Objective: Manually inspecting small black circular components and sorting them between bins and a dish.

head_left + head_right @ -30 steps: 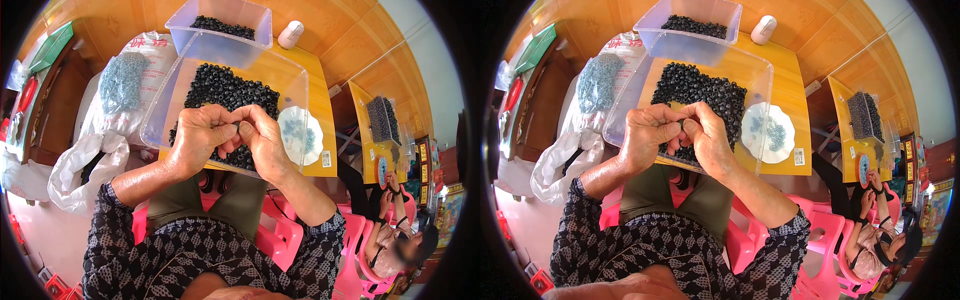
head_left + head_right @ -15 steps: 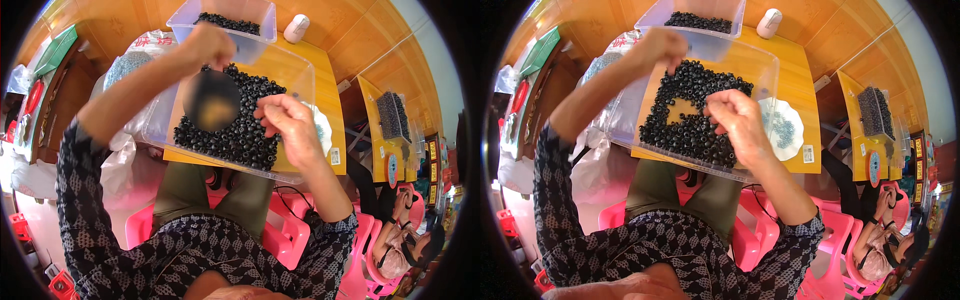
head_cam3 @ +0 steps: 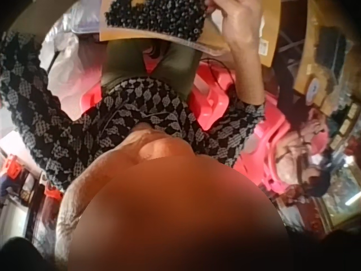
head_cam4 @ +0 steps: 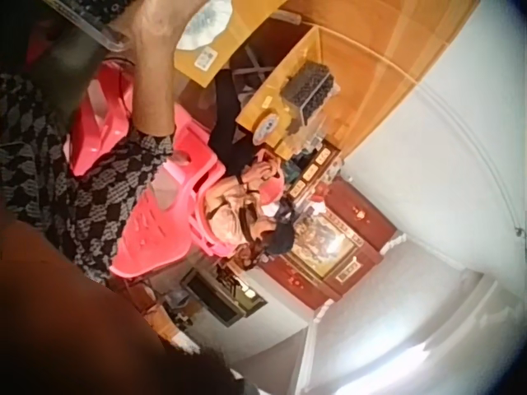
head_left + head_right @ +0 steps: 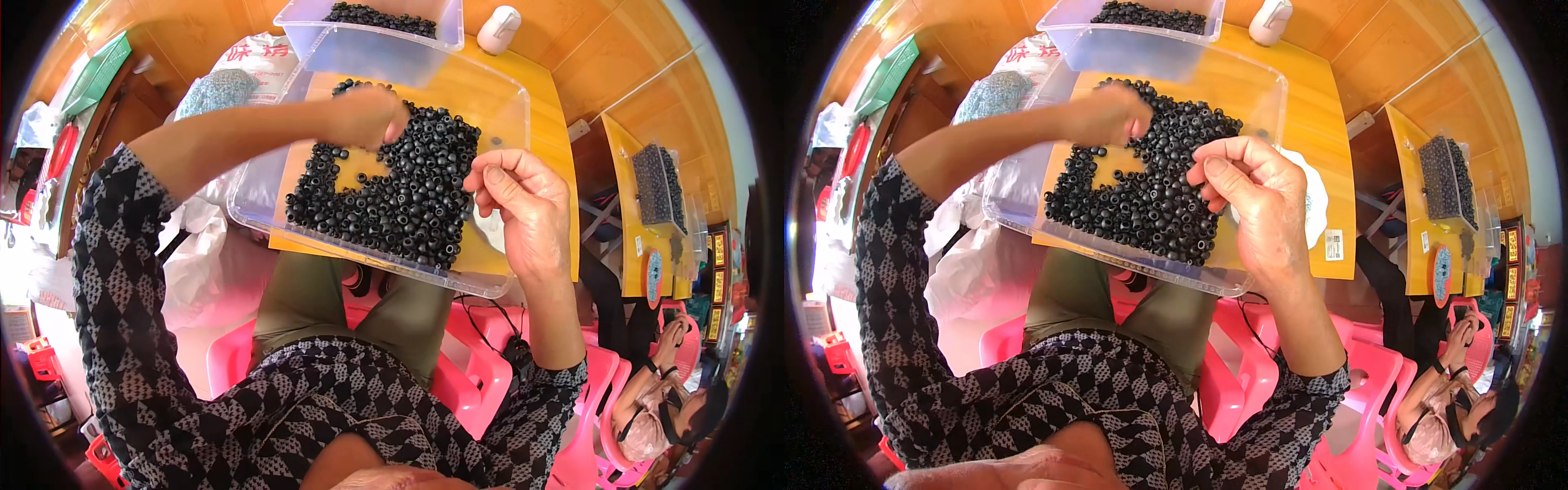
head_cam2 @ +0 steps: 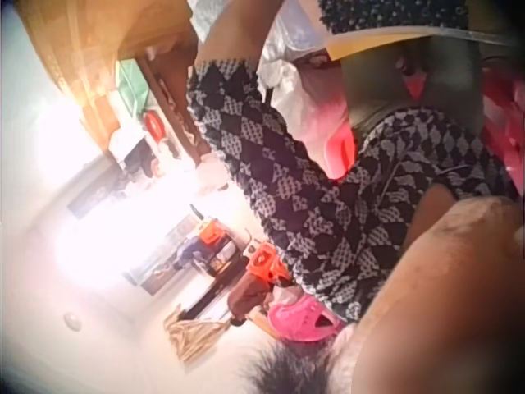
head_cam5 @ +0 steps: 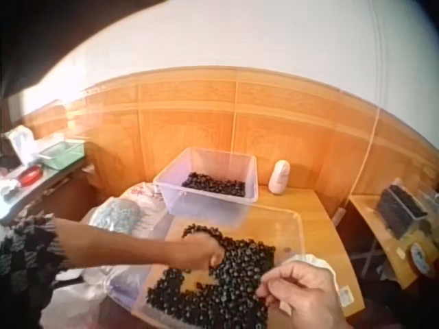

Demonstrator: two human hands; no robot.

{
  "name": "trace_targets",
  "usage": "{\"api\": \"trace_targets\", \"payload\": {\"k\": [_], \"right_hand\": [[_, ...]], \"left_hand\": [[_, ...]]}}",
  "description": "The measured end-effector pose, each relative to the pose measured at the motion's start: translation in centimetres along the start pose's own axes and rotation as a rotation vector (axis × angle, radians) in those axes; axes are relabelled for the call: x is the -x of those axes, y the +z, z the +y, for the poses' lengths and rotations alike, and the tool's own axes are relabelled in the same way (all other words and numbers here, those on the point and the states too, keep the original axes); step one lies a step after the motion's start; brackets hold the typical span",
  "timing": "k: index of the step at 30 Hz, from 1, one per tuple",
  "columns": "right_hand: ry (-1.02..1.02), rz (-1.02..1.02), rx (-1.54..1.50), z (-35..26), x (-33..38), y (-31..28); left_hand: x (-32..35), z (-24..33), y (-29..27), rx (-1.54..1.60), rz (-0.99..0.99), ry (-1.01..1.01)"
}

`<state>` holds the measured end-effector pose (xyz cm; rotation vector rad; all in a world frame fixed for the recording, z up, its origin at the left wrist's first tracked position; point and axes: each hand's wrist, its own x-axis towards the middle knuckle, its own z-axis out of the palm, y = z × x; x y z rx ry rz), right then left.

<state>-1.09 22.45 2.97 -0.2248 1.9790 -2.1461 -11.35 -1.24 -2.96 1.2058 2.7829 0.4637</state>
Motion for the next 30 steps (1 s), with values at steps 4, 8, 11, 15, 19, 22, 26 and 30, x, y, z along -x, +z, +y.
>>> {"api": "trace_targets", "payload": {"k": [4, 8, 11, 15, 19, 22, 26, 30], "right_hand": [[-0.032, 0.001, -0.014, -0.8, 0.8, 0.1], [-0.11, 0.081, -0.006, -1.2, 2.2, -1.9], [-0.175, 0.176, -0.021, -0.7, 2.6, -4.6], [-0.198, 0.353, 0.014, 1.5, 2.3, -8.8], [-0.048, 0.367, 0.17, 5.7, 1.8, -12.6], [-0.05, 0.279, 0.404, 9.0, 1.4, -12.9], [-0.2, 0.248, 0.716, 12.8, 0.2, -12.8], [-0.223, 0.22, 1.052, 13.0, -0.8, -11.1]], "left_hand": [[2.3, 1.1, 4.0, -0.102, -0.324, -0.104], [2.2, 0.4, 6.3, -0.082, -0.367, -0.08], [2.5, 0.6, 6.2, -0.082, -0.293, -0.101], [3.2, 0.5, 5.9, -0.158, -0.263, -0.061], [2.5, -0.3, 4.6, -0.21, -0.076, -0.027], [2.0, 2.6, 0.6, 0.254, -0.032, -0.213], [3.2, 6.8, -2.0, 0.909, -0.044, -0.445], [4.4, 9.6, -2.0, 1.183, 0.023, -0.514]]}}
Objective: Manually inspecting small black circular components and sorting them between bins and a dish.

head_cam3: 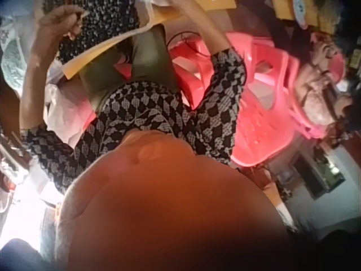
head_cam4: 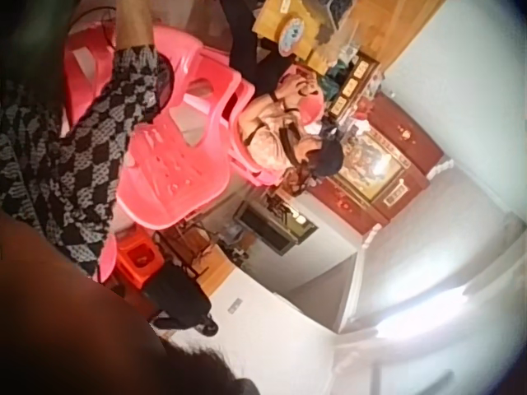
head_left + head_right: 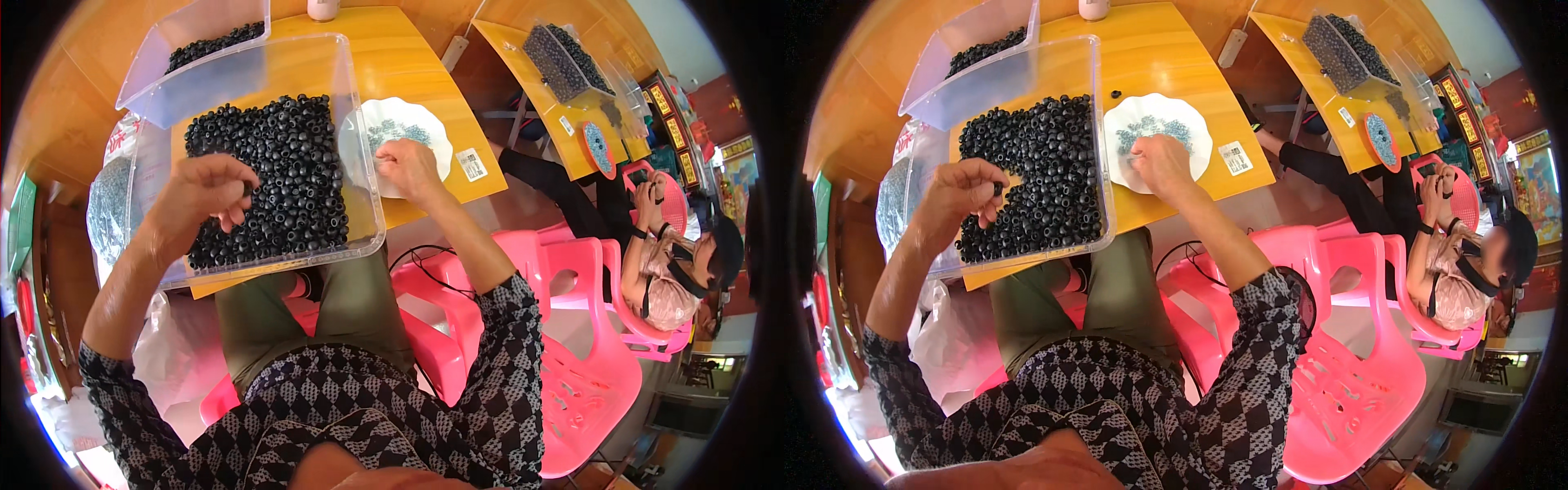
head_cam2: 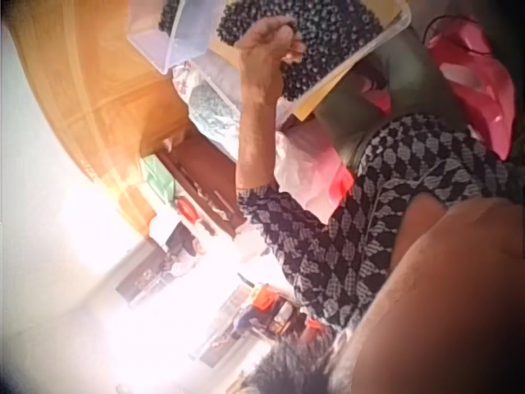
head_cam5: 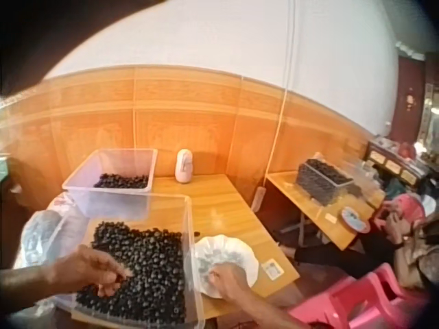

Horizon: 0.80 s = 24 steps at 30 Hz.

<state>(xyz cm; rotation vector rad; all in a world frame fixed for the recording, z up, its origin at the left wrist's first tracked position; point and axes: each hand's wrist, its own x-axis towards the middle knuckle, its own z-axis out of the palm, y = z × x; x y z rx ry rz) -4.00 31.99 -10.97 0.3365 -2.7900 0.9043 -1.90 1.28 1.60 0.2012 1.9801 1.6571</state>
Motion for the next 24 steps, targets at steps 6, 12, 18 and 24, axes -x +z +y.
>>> {"api": "trace_targets", "payload": {"k": [6, 12, 18, 24], "right_hand": [[-0.048, 0.175, 0.247, 0.1, -0.4, 0.5], [-0.092, 0.346, 0.189, 1.4, -0.8, -1.0], [-0.259, 0.221, 0.277, 1.2, -1.3, -0.1], [-0.173, 0.259, 0.241, 2.5, -1.6, -3.0]], "left_hand": [[0.7, -0.1, 1.0, 0.168, 0.004, -0.039], [0.7, -0.1, 0.8, 0.186, 0.043, -0.042], [0.6, 0.0, 0.9, 0.201, 0.04, -0.046], [0.8, 0.2, 0.7, 0.189, 0.063, -0.04]]}}
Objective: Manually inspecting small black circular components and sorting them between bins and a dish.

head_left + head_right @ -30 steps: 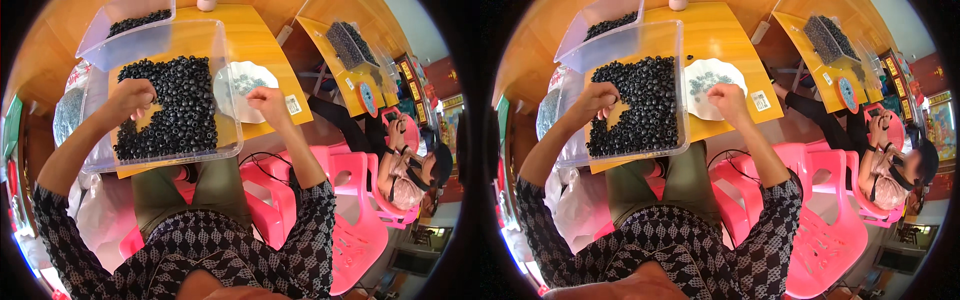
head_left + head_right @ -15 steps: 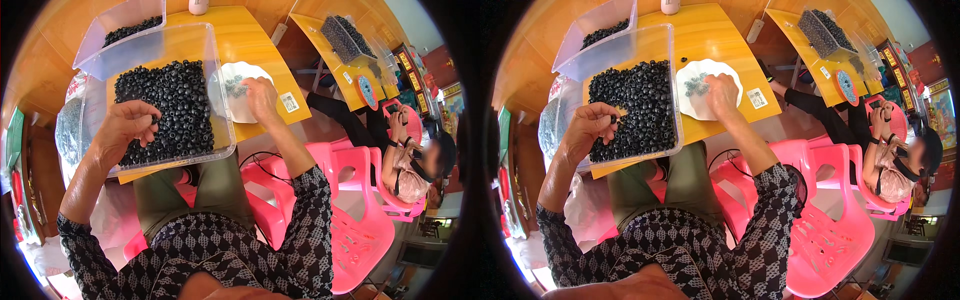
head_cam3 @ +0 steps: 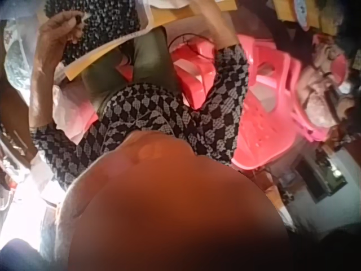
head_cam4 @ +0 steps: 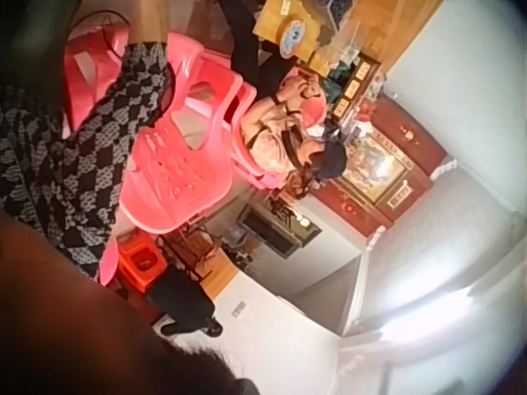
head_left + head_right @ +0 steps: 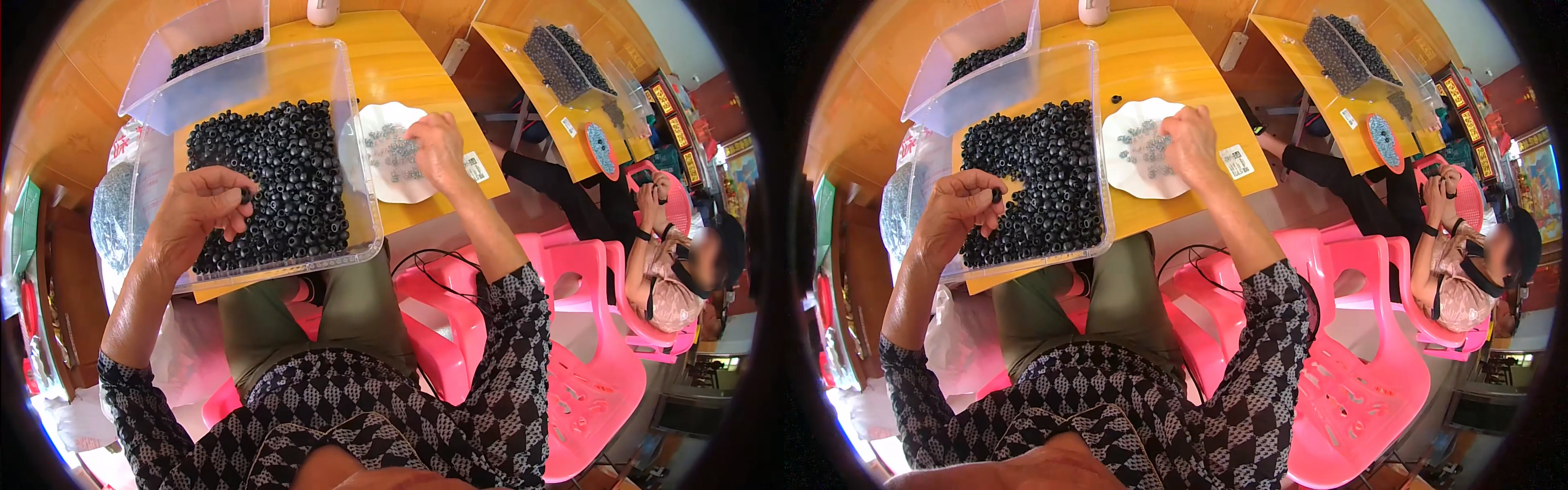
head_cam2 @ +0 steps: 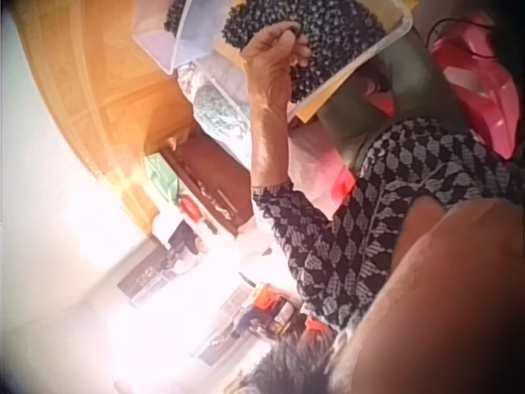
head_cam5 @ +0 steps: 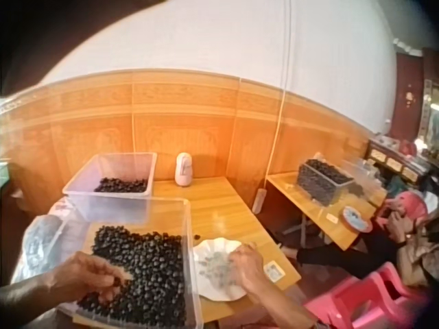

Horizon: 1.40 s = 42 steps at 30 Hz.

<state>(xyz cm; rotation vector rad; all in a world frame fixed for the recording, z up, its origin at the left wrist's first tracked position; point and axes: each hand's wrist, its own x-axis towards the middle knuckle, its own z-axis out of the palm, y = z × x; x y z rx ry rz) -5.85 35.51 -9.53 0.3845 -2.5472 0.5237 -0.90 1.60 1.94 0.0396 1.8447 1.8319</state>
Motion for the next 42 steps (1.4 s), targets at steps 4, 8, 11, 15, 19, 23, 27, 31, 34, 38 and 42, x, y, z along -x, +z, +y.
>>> {"api": "trace_targets", "payload": {"k": [4, 8, 11, 15, 19, 23, 27, 31, 34, 38, 42], "right_hand": [[0.089, 0.037, -0.092, 0.6, 0.6, -0.6], [0.113, -0.056, -0.165, 0.6, 1.2, 0.2], [0.063, -0.049, -0.177, -0.2, 0.6, 1.6], [0.03, -0.146, -0.075, -1.5, -0.2, 2.7], [-0.025, -0.228, 0.033, -1.7, -0.5, 3.6], [-0.093, -0.195, 0.043, -1.8, -0.6, 4.0], [-0.069, -0.091, -0.146, -1.9, -0.6, 2.5], [0.253, -0.09, -0.492, -3.5, -0.3, -0.8], [0.366, -0.052, -0.647, -4.4, -0.2, -3.5], [0.344, 0.025, -0.921, -6.9, -0.4, -6.2], [0.297, 0.03, -1.038, -10.9, -1.0, -8.2]], "left_hand": [[0.0, 0.1, 0.2, -0.008, 0.008, 0.03], [0.0, -0.1, 0.0, 0.009, 0.017, 0.036], [0.1, 0.0, 0.0, 0.042, 0.028, 0.044], [0.2, 0.1, 0.2, 0.047, 0.021, 0.024], [0.3, 0.1, 0.2, 0.097, 0.017, 0.025], [0.3, 0.0, -0.3, 0.143, -0.011, 0.05], [0.5, 0.2, -0.5, 0.245, -0.032, 0.054], [0.8, 0.1, -0.8, 0.346, -0.103, 0.071], [0.7, -0.2, -0.7, 0.38, -0.143, 0.072], [1.0, -0.4, -0.8, 0.405, -0.18, 0.079], [1.3, -0.5, -0.5, 0.416, -0.191, 0.091]]}}
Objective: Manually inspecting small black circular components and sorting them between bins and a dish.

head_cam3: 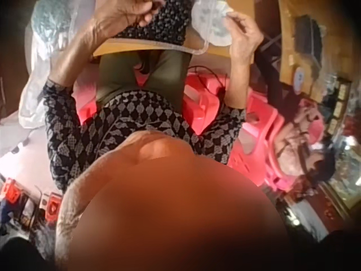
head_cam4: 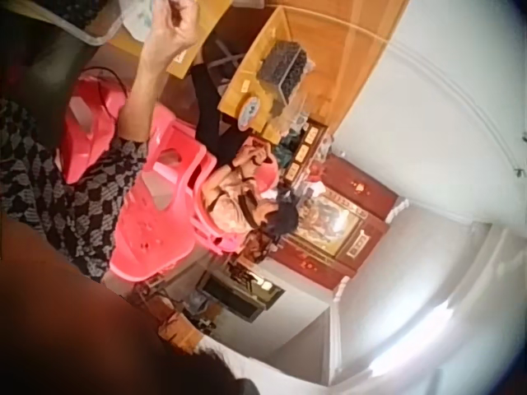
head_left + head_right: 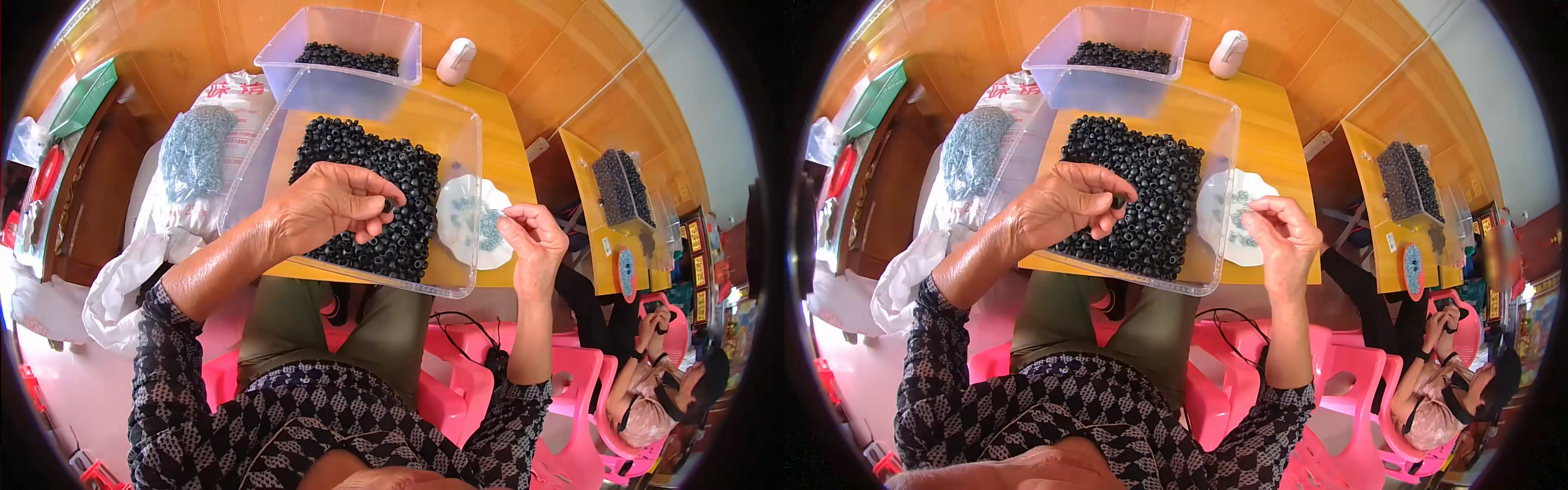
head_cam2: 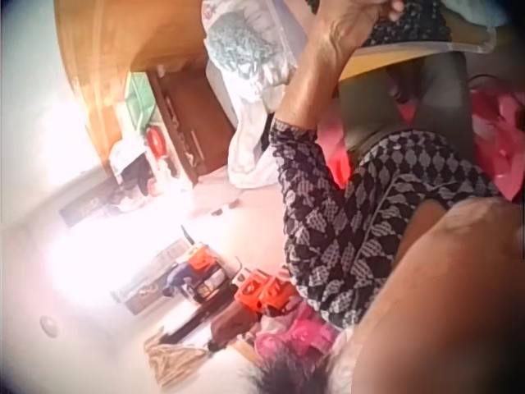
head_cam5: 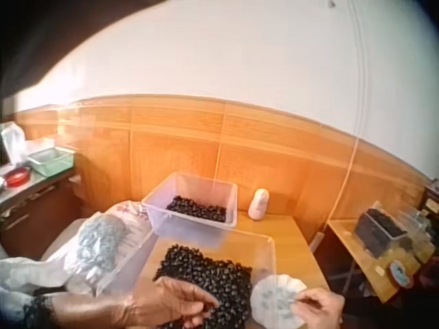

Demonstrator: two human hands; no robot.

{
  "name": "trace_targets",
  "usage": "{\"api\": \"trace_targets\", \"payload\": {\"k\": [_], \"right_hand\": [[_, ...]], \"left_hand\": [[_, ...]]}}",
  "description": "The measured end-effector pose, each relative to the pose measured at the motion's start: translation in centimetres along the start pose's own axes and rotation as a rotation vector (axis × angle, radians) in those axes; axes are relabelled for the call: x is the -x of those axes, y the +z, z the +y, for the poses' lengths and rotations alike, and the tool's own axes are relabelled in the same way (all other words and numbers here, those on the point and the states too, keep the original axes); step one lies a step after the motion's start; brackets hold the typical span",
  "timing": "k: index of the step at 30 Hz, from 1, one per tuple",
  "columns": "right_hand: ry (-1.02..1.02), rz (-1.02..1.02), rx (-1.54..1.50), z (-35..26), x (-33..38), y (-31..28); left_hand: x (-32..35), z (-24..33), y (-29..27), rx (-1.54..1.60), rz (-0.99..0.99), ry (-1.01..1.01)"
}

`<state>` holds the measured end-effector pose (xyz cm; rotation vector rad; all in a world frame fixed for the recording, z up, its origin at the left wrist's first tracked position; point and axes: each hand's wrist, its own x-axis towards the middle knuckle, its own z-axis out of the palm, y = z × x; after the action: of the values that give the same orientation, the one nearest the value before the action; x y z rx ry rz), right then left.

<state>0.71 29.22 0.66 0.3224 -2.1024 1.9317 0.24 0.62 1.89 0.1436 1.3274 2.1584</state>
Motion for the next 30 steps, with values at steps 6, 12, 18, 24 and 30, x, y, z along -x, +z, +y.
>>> {"api": "trace_targets", "payload": {"k": [6, 12, 18, 24, 30], "right_hand": [[-0.005, -0.138, -0.097, -3.1, 0.7, 5.0], [-0.018, -0.229, -0.163, -3.7, 1.5, 8.5], [-0.044, -0.234, -0.163, -3.6, 2.4, 10.3], [-0.128, -0.217, -0.056, -3.4, 2.7, 11.0], [-0.197, -0.208, -0.008, -2.9, 2.7, 11.1]], "left_hand": [[0.4, -0.5, -0.4, 0.078, -0.064, 0.062], [0.7, -0.8, -0.5, 0.139, -0.062, 0.101], [1.0, -1.2, -0.5, 0.144, -0.036, 0.152], [1.2, -1.6, -0.1, 0.049, 0.019, 0.253], [1.8, -1.7, 0.4, -0.021, 0.076, 0.24]]}}
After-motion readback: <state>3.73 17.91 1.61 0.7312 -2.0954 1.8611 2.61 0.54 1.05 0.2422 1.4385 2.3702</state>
